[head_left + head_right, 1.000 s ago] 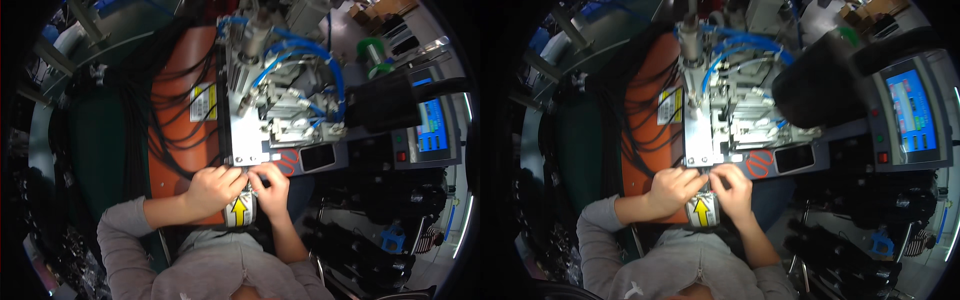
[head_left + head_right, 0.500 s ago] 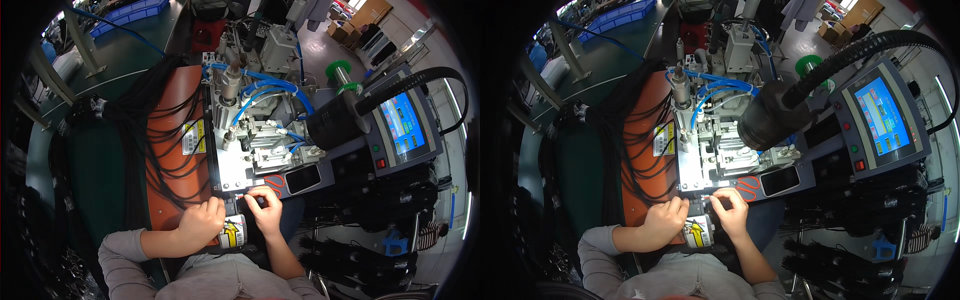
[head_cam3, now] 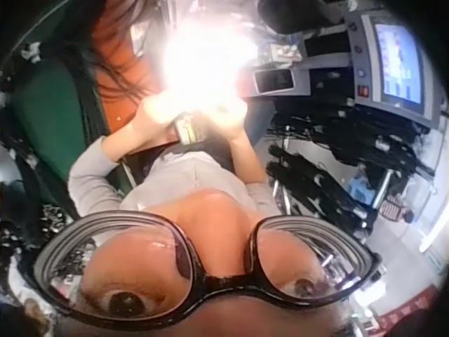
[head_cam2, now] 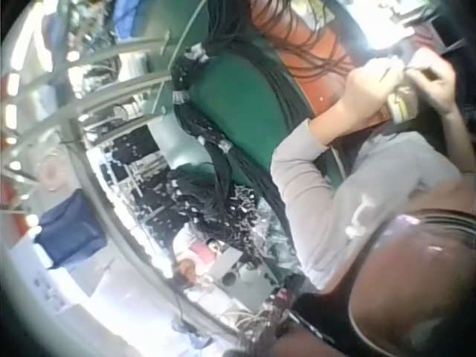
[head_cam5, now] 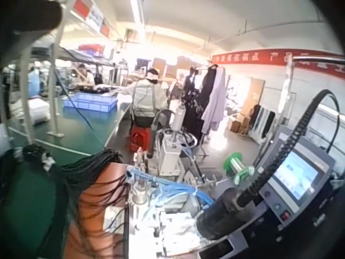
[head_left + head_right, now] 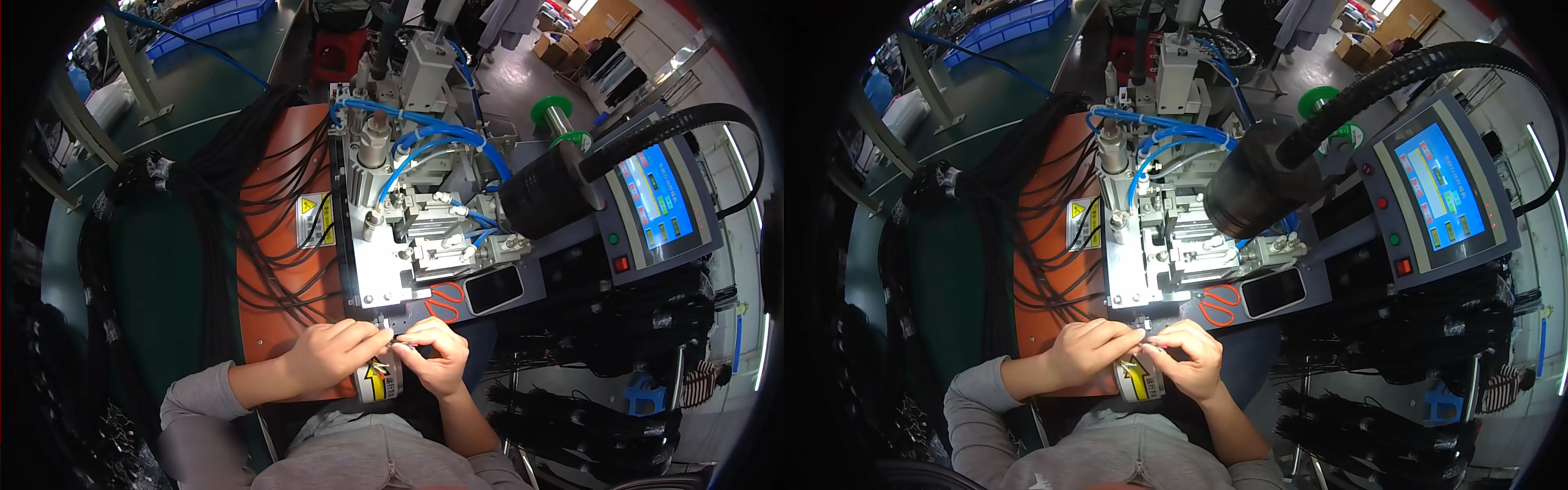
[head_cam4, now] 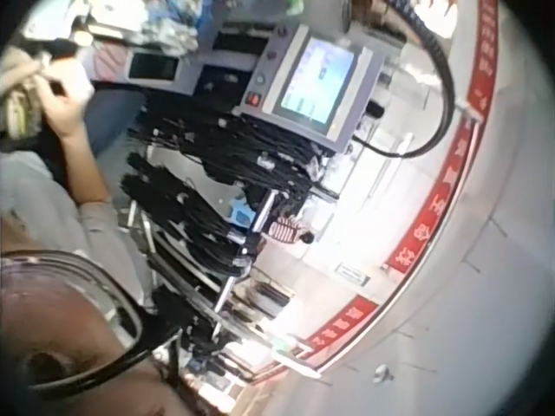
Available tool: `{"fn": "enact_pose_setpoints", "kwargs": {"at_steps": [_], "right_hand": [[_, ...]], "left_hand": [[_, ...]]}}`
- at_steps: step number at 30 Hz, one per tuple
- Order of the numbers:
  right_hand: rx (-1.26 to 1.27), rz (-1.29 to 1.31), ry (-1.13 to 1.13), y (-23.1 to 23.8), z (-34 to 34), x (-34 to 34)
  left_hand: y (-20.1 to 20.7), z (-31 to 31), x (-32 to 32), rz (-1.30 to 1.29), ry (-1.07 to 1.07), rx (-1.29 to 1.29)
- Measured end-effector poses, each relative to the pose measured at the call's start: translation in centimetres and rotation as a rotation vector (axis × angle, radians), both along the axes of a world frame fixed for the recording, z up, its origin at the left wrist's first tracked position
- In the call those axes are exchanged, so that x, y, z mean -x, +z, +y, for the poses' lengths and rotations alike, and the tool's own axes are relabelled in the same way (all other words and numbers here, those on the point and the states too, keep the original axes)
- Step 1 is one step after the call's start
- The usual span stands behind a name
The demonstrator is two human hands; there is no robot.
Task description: The person is crimping electrical wires using a machine in a factory setting. They repeatedly pick up a black cable, insert the stripped end into a crimping tool, and operate the machine to secure a connector. The person handles multiple wires one by one, placing the finished cables into a pile on the table.
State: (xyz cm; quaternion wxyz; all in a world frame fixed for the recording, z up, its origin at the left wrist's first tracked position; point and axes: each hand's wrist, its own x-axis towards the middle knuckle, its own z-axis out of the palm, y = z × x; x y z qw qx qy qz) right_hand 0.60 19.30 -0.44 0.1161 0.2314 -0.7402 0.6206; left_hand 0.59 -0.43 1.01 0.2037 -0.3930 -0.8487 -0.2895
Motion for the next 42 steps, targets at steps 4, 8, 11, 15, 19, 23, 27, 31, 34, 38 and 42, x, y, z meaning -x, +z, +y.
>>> {"fn": "enact_pose_setpoints", "kwargs": {"at_steps": [4, 8, 11, 15, 19, 23, 27, 31, 34, 38, 42], "right_hand": [[0.092, 0.039, -0.047, 0.3, -1.0, -0.1], [0.239, 0.033, -0.051, 0.5, -2.2, 0.5], [0.117, 0.123, -0.034, 0.1, -2.3, 0.8], [0.289, -0.250, 0.053, 0.4, -1.8, 0.9], [-0.047, 0.110, -0.168, 0.5, -1.9, 0.6], [-0.366, 0.216, -0.177, 1.7, -1.4, 0.9], [-0.286, -0.250, 0.072, 1.9, 0.4, 1.3], [-0.006, -0.537, 0.173, 0.1, 1.8, 1.1], [-0.184, -0.295, -0.012, -0.4, 0.8, 1.0], [-0.416, 0.016, -0.156, -1.1, -0.8, 1.4], [-0.508, 0.005, -0.151, -1.2, -0.9, 1.0]], "left_hand": [[-0.1, 0.3, 0.0, -0.010, 0.048, -0.090], [0.2, 0.2, -0.1, 0.000, 0.089, -0.119], [0.1, 0.1, -0.2, -0.023, 0.090, -0.143], [0.7, 0.5, -0.1, -0.120, 0.076, -0.144], [0.8, 0.8, -0.1, -0.193, 0.111, -0.114], [0.5, 0.6, -0.3, -0.046, 0.179, 0.098], [-0.1, 0.5, -0.3, 0.029, 0.175, 0.094], [-0.2, 0.7, -0.8, 0.041, 0.122, 0.131], [-0.9, 1.1, -0.7, 0.042, 0.110, 0.150], [-0.7, 1.3, -0.8, 0.046, 0.185, 0.314], [-0.6, 1.7, -1.1, 0.023, 0.243, 0.354]]}}
